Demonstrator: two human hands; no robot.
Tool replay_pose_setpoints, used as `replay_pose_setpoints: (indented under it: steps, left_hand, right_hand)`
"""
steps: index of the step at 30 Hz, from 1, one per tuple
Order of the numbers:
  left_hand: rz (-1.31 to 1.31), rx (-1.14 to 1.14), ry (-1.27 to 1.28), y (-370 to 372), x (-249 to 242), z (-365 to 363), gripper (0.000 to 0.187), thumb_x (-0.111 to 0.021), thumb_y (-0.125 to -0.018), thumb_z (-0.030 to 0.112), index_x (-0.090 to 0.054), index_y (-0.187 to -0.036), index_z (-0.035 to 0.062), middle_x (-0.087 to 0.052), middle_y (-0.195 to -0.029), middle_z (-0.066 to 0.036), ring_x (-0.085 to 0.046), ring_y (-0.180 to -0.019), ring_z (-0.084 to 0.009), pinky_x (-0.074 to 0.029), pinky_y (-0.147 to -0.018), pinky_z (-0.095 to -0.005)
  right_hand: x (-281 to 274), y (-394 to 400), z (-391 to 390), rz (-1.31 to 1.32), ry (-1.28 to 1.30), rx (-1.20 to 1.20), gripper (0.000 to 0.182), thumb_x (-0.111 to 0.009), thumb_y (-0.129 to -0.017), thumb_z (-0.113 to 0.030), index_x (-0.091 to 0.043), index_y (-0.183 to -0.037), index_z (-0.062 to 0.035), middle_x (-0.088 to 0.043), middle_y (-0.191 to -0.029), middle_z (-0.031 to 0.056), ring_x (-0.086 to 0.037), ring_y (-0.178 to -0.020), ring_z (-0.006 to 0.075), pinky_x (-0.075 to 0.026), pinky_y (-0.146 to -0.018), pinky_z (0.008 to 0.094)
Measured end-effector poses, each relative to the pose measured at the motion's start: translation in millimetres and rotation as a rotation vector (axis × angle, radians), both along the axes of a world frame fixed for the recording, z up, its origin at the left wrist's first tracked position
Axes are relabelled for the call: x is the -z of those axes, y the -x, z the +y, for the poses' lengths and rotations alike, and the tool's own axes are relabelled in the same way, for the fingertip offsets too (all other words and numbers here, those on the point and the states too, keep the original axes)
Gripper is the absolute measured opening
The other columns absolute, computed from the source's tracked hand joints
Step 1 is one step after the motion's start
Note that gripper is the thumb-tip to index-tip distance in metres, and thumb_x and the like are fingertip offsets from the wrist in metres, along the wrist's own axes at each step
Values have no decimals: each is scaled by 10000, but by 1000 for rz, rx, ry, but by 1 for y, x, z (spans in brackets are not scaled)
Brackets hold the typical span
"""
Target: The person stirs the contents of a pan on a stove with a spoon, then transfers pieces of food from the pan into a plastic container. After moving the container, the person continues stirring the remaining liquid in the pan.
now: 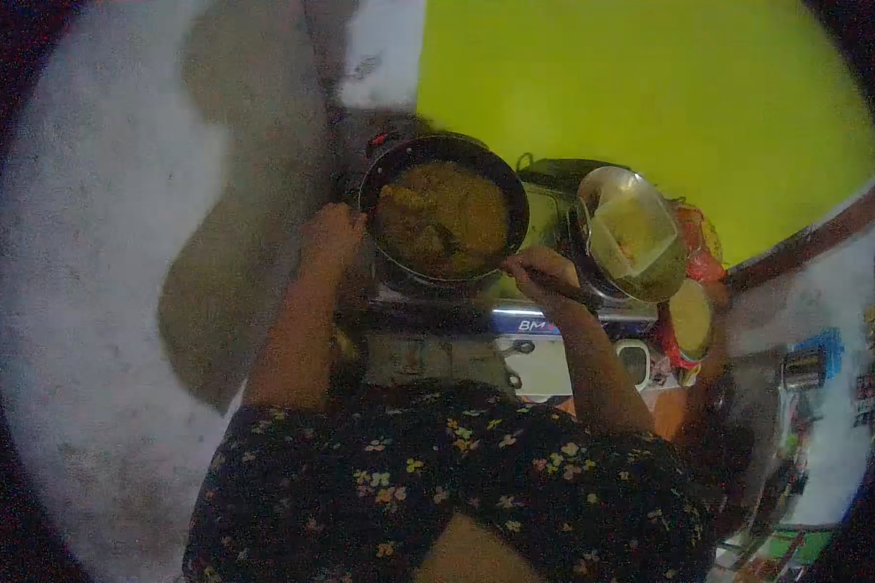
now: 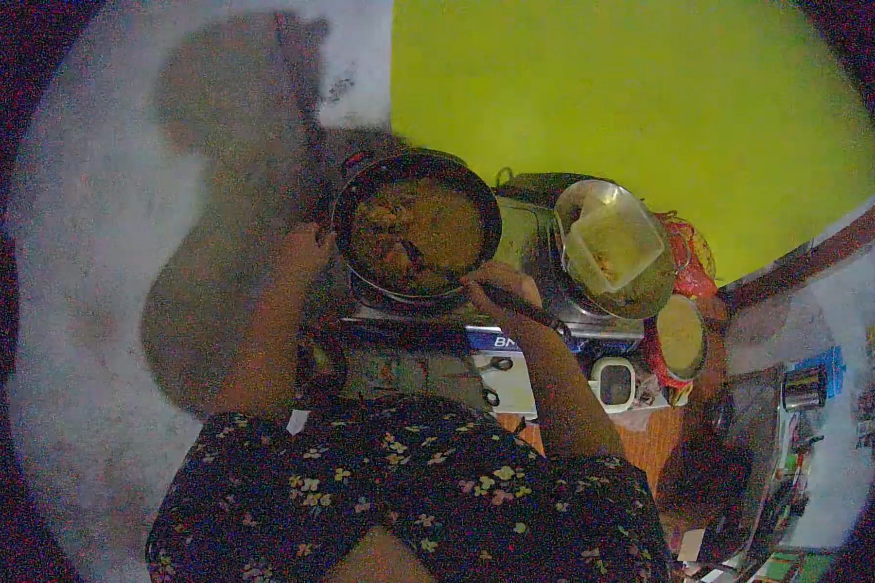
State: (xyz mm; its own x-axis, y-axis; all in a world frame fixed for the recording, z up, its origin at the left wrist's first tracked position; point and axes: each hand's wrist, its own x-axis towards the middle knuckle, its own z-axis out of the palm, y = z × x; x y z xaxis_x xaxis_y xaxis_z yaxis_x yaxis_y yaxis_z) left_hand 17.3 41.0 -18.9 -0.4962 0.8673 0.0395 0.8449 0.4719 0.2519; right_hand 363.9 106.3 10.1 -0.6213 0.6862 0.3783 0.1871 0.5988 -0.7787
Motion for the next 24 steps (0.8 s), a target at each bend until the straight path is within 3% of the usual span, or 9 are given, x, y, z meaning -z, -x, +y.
replay_pose_setpoints:
  steps: [6, 9, 15, 18, 21, 24]
  left_hand:
    - [21, 39, -75, 1, 4, -2, 361, -534, -919, 345, -591, -1004, -1, -575, -992, -182, -592, -947, -360, -465, -841, -473]
    - [0, 27, -24, 0, -1, -4, 349, -525, -922, 339, -595, -976, 1, -580, -964, -177, -599, -914, -365, -466, -839, -477]
    - [0, 62, -34, 4, 3, -3, 382, -532, -916, 367, -599, -981, -4, -590, -987, -179, -607, -899, -357, -484, -793, -463]
    - [114, 99, -176, 22, 41, 4, 415, -531, -912, 385, -604, -986, -16, -598, -977, -183, -616, -888, -357, -498, -766, -460]
    - [67, 86, -86, -1, -4, -10, 430, -520, -914, 390, -611, -992, -23, -602, -964, -191, -618, -882, -361, -503, -764, -463]
    - [124, 90, -113, 3, 5, -7, 417, -526, -911, 380, -617, -989, -19, -606, -949, -204, -618, -873, -363, -503, -752, -465]
  right_hand:
    - [-4, 0, -1, 25, -110, -30, 95, -670, -812, -59, -679, -904, -36, -643, -828, 97, -606, -740, 182, -488, -639, 304]
    - [-8, -1, -4, -15, -64, -6, 88, -669, -830, -104, -684, -890, -42, -668, -846, 93, -649, -809, 209, -512, -733, 320]
    - [-6, -10, 1, 24, 95, 57, 49, -659, -822, -74, -684, -856, -48, -666, -835, 88, -639, -789, 208, -507, -725, 316]
    - [-1, -14, 7, 125, 111, 16, 30, -658, -813, -42, -676, -837, -42, -664, -843, 88, -634, -785, 190, -502, -716, 300]
    - [-10, -13, 1, 75, 190, 109, 49, -658, -799, 5, -671, -817, -39, -654, -834, 86, -623, -766, 174, -495, -708, 284]
    - [-10, -12, -2, 199, 180, 43, 79, -660, -797, 34, -669, -815, -43, -637, -810, 69, -607, -739, 153, -487, -681, 264]
